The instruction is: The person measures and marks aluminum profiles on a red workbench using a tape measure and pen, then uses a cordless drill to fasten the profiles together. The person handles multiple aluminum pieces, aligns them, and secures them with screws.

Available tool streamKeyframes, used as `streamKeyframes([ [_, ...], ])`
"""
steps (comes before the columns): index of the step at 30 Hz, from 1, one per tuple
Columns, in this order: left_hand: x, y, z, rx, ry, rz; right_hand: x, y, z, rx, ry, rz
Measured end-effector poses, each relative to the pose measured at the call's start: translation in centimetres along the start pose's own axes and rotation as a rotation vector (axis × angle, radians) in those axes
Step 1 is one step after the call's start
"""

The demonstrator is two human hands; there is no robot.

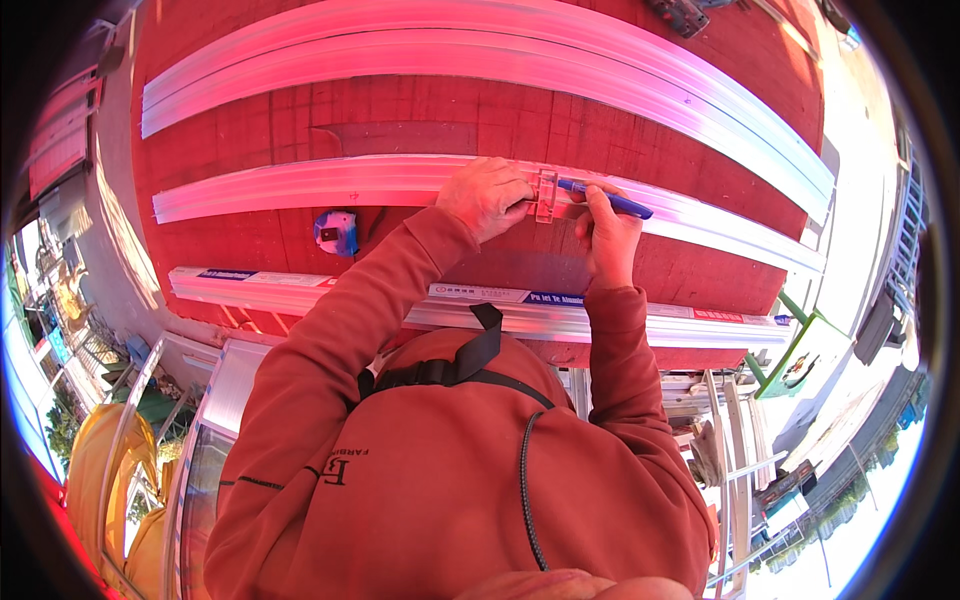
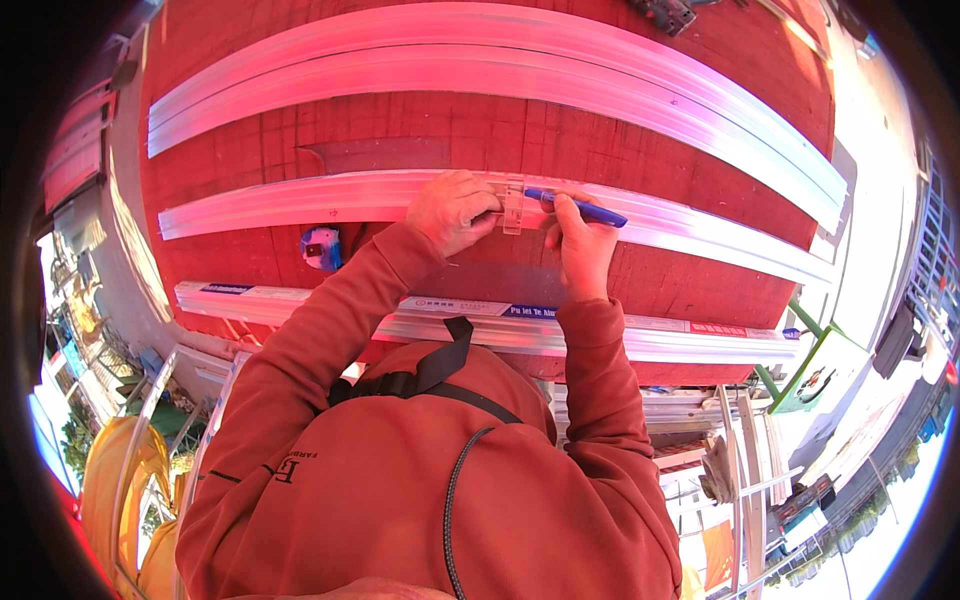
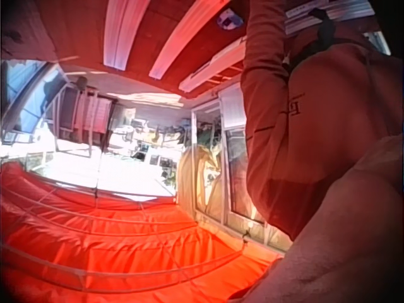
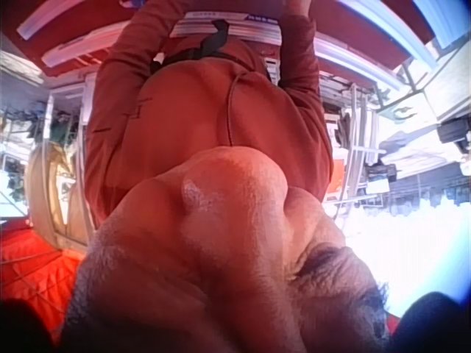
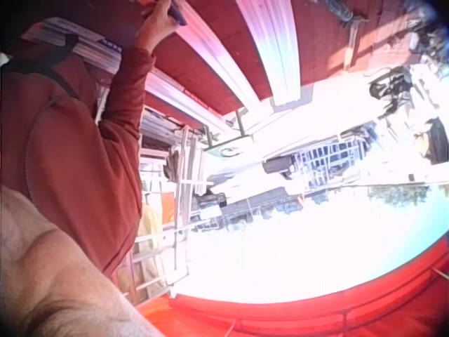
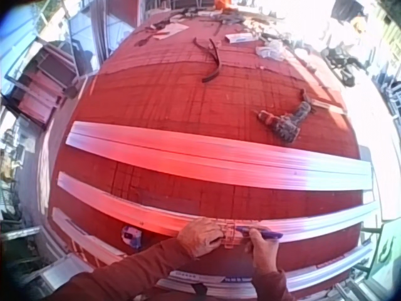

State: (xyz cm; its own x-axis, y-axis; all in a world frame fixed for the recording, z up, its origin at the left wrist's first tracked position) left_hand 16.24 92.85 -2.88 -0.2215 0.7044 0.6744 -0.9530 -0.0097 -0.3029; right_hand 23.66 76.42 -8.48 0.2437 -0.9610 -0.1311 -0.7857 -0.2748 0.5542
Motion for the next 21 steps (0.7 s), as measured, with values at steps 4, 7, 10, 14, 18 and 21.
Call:
streamKeyframes([
  [4, -0.29, 0.07, -0.25, 0.008, -0.025, -0.019, 0.08, -0.05, 0.15, -0.010, 0.000, -0.005],
  [7, 0.02, -0.10, 0.01, 0.004, 0.005, -0.003, 0.01, 0.05, 0.00, -0.002, -0.016, 0.002],
  [10, 0.05, -0.08, 0.02, 0.003, -0.001, 0.006, 0.15, -0.11, 0.21, 0.010, -0.021, 0.001],
  [14, -0.04, -0.01, -0.01, 0.006, -0.001, -0.002, 0.27, -0.25, 0.54, 0.014, -0.028, -0.007],
  [18, 0.00, -0.01, 0.08, 0.003, -0.010, -0.005, 0.21, -0.08, 0.35, 0.016, -0.033, 0.001],
  [21, -0.14, 0.10, 0.01, -0.001, -0.027, -0.004, 0.27, 0.07, 0.29, 0.009, -0.026, 0.010],
])
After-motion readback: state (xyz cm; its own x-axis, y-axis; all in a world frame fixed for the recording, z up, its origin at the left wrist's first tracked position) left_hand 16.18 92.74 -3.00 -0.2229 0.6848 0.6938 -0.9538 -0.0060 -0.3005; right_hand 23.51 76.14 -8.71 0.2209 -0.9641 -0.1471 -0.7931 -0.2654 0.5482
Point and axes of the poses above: each hand's wrist, its own y-axis away from the middle knuckle, its own x-axis out of the back of the hand, z = x × y, the point moved 10 cm from there along -y, towards the middle knuckle
